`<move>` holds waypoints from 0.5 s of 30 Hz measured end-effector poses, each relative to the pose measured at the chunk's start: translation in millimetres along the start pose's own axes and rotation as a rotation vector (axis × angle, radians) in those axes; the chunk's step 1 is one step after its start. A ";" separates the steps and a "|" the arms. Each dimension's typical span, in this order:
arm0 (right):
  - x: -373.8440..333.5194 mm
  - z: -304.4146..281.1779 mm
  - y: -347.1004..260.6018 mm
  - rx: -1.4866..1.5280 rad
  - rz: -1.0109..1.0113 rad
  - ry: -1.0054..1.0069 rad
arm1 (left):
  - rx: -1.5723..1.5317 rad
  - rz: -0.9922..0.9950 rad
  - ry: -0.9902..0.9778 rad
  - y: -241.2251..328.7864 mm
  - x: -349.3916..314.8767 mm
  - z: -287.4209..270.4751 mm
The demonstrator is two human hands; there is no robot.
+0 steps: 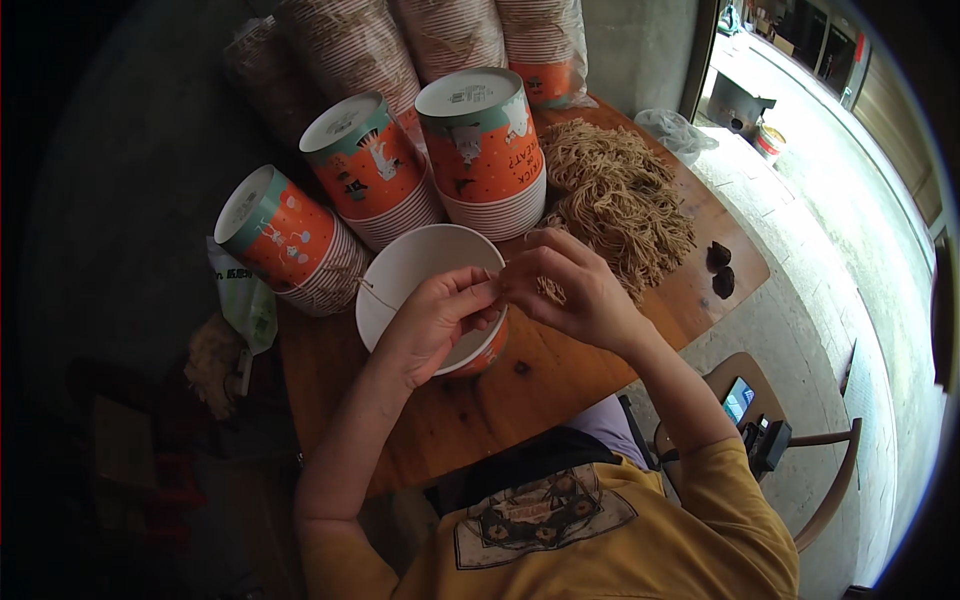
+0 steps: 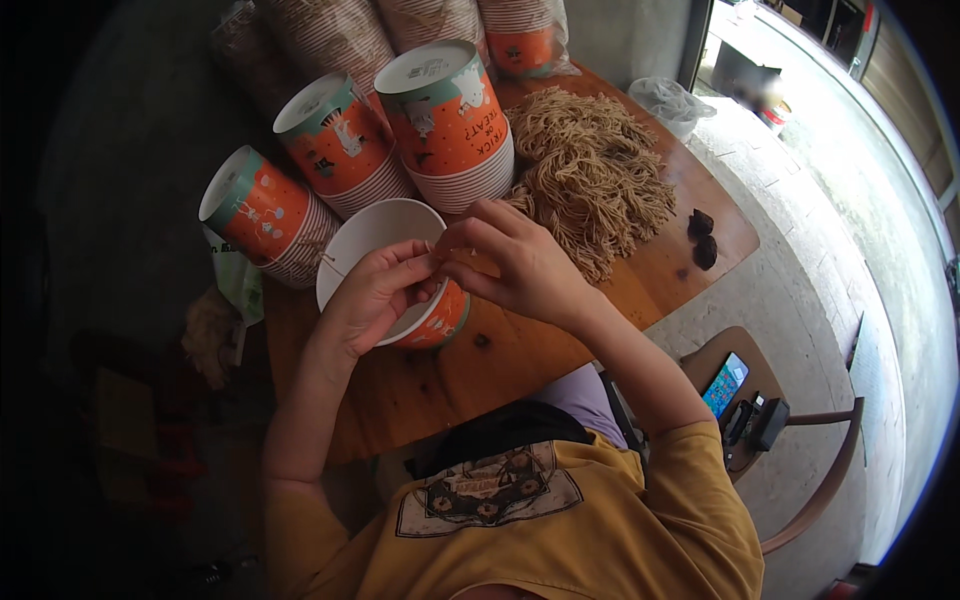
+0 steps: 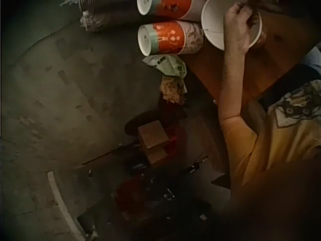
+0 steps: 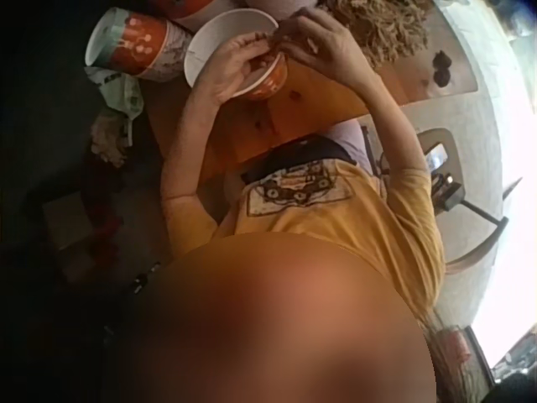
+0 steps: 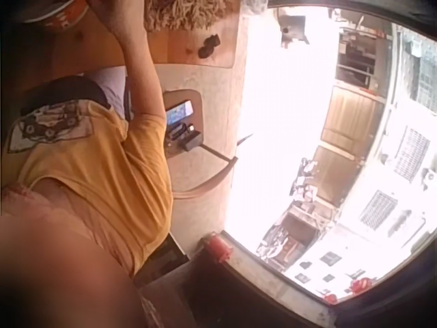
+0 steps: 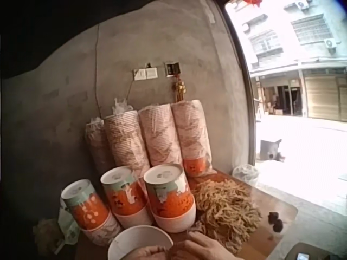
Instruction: Tying thin brown cords into small bundles and placing them into decorated paper cups.
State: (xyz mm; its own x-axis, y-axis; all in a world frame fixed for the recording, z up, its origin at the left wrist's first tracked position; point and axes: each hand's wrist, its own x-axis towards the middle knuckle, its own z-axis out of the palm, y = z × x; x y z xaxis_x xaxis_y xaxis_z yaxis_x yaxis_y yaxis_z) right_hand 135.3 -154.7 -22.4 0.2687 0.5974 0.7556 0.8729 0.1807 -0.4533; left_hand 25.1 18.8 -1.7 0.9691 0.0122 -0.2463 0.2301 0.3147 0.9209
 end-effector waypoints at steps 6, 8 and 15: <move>-2.8 7.9 -8.2 -0.049 0.104 0.060 | 0.021 0.016 -0.003 0.1 1.9 1.2; -5.7 13.3 -15.8 -0.018 0.186 0.083 | 0.012 -0.023 -0.027 1.2 1.4 -0.7; -20.8 47.8 -32.5 0.125 0.379 0.270 | -0.144 -0.155 -0.053 4.0 5.4 -5.9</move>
State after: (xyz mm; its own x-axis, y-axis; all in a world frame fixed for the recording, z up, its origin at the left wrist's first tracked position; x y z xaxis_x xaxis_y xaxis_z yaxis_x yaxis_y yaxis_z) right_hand 81.9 -135.7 -46.0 0.6689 0.4180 0.6147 0.6420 0.0920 -0.7612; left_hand 30.7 25.8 -1.1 0.9273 -0.0957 -0.3618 0.3653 0.4412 0.8197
